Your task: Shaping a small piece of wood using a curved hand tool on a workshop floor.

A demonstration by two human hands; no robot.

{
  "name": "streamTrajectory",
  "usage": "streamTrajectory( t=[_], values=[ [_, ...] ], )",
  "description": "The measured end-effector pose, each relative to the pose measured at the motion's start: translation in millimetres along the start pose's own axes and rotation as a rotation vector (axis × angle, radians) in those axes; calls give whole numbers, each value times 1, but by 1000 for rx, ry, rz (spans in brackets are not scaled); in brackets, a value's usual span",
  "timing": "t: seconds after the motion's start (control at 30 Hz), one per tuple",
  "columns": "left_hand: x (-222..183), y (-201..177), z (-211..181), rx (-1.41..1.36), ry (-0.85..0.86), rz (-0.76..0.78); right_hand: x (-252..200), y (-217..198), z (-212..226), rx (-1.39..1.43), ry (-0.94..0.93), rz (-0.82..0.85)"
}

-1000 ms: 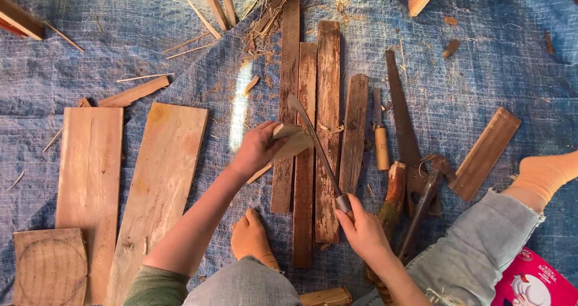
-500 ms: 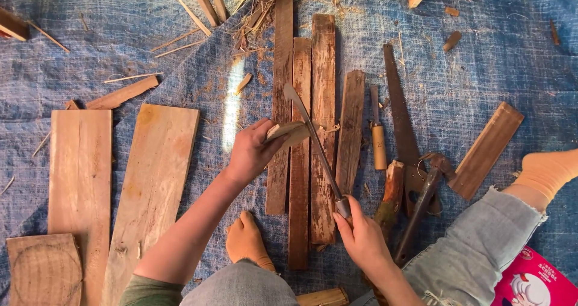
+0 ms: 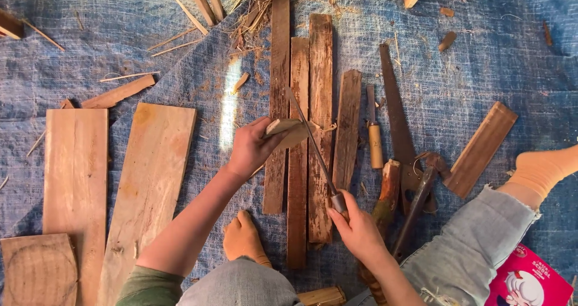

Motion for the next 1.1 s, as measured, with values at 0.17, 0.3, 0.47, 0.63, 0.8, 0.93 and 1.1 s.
streamTrajectory(
  t=[0.17, 0.3, 0.47, 0.63, 0.8, 0.93, 1.1],
  values=[
    [-3, 2, 2, -97, 37, -49, -4, -2, 0, -59, -33, -69],
    [-18, 22, 51, -52, -108, -12, 22, 25, -18, -112, -26, -24],
    [-9, 20, 37, -43, -73, 3, 8, 8, -6, -41, -27, -45],
    [1, -4, -10, -106, 128, -92, -16, -9, 3, -4, -28, -114],
    [-14, 34, 40, 145, 149, -23, 26, 39, -44, -204, -66, -146],
    [-7, 27, 24, 110, 202, -3, 8, 21, -24, -147, -2, -92],
    [13, -39, -86, 62, 192, -51, -43, -16, 9, -79, -97, -253]
  ],
)
Point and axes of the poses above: each hand's wrist, its own x-axis towards the middle knuckle, its own y-axis out of the palm, z = x × y, the point moved 3 cm from there along x, towards the middle knuckle, and after that the axes turned 7 degrees about -x, right-handed, at the moved point
